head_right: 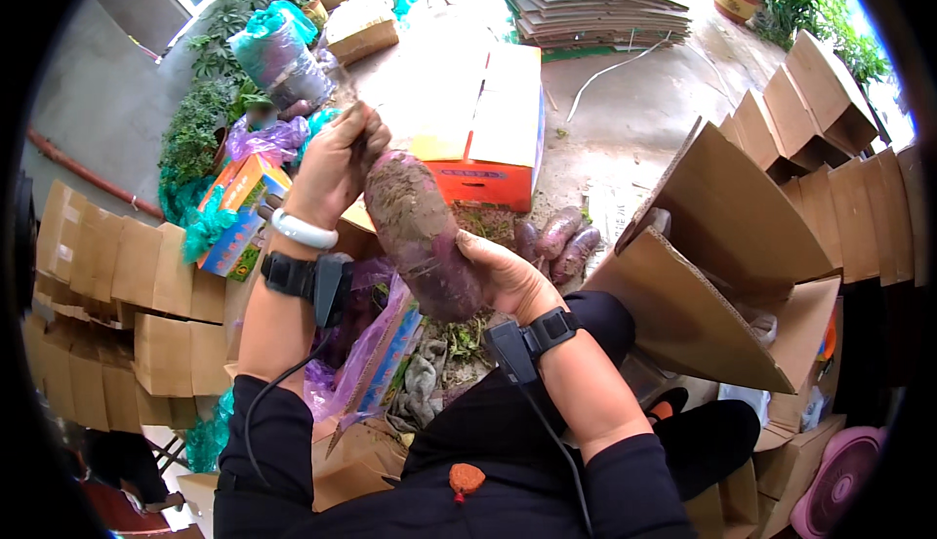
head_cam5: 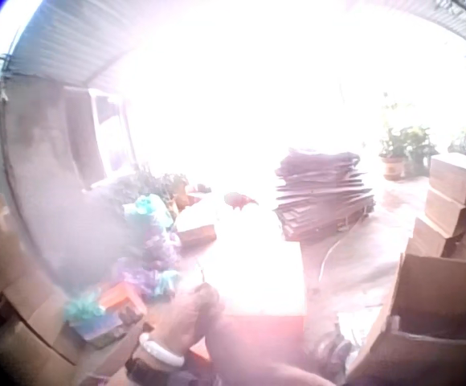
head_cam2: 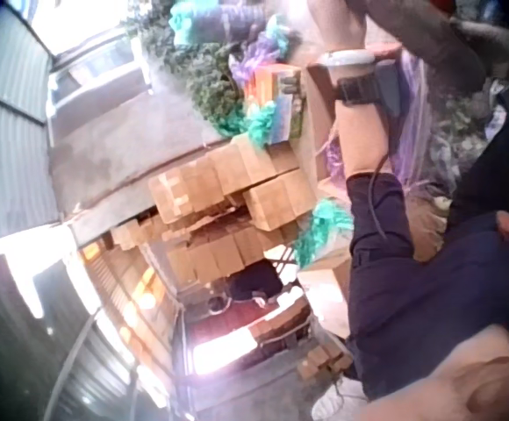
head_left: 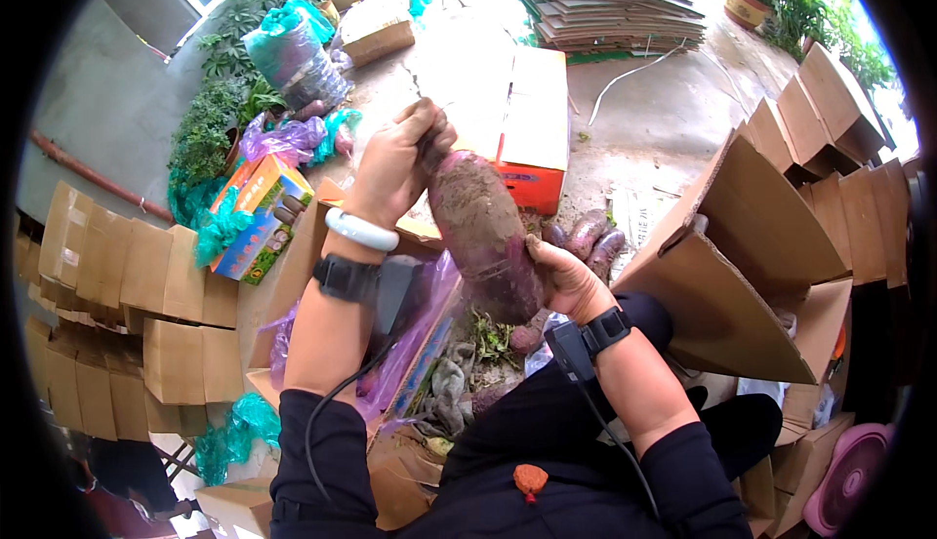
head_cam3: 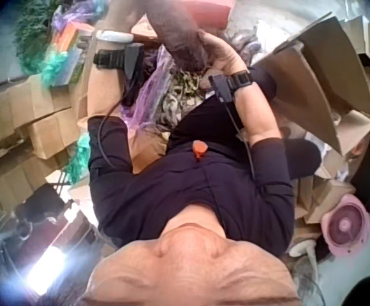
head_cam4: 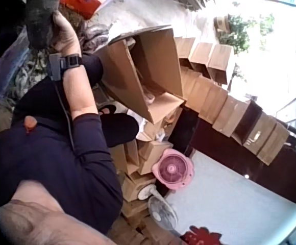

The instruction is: The person sits on the ground and takes purple sweet potatoes from a plastic bag inside a cardboard box. They wipe the dirt off each potato using a cloth and place the cleaned potatoes into a separate cardboard box.

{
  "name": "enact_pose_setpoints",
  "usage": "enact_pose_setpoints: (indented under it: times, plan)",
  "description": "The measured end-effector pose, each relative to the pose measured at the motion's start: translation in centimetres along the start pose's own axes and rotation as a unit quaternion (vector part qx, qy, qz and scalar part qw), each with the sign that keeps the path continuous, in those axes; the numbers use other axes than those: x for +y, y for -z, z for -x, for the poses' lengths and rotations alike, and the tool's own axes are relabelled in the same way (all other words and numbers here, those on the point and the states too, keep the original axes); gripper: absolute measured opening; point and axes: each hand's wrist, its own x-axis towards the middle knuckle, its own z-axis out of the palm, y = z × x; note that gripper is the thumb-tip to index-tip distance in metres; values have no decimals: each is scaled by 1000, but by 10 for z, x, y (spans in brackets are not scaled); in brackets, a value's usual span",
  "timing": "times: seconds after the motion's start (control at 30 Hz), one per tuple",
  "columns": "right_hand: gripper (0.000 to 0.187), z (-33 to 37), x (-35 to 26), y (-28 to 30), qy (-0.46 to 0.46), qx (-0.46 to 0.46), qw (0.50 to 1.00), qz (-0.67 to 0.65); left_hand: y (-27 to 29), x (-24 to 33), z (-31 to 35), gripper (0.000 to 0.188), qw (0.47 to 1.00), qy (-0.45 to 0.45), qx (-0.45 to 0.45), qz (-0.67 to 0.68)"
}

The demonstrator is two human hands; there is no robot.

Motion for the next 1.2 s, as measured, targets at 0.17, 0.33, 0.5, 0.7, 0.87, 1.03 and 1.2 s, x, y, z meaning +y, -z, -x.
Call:
enact_pose_setpoints:
  times: [0.17,0.33,0.5,0.7,0.87,1.03,1.2]
  plan:
    - [72,13,-2,11,29,13,999,7,-3,-28,-15,26,987,61,46,-140]
    - [67,15,-6,15,175,106,972,113,-35,-58,15,43,975,-69,173,-118]
    - [52,11,-8,47,149,153,971,103,-35,-133,137,33,970,-23,24,-239]
    - [51,14,-6,42,167,216,958,89,89,-256,289,40,747,358,-101,-551]
    - [54,12,-2,44,150,236,955,95,157,-306,381,33,694,374,118,-603]
    - [58,5,7,40,136,225,957,123,174,-335,359,33,708,345,186,-587]
    - [61,5,11,50,114,224,954,162,150,-343,311,30,624,343,175,-679]
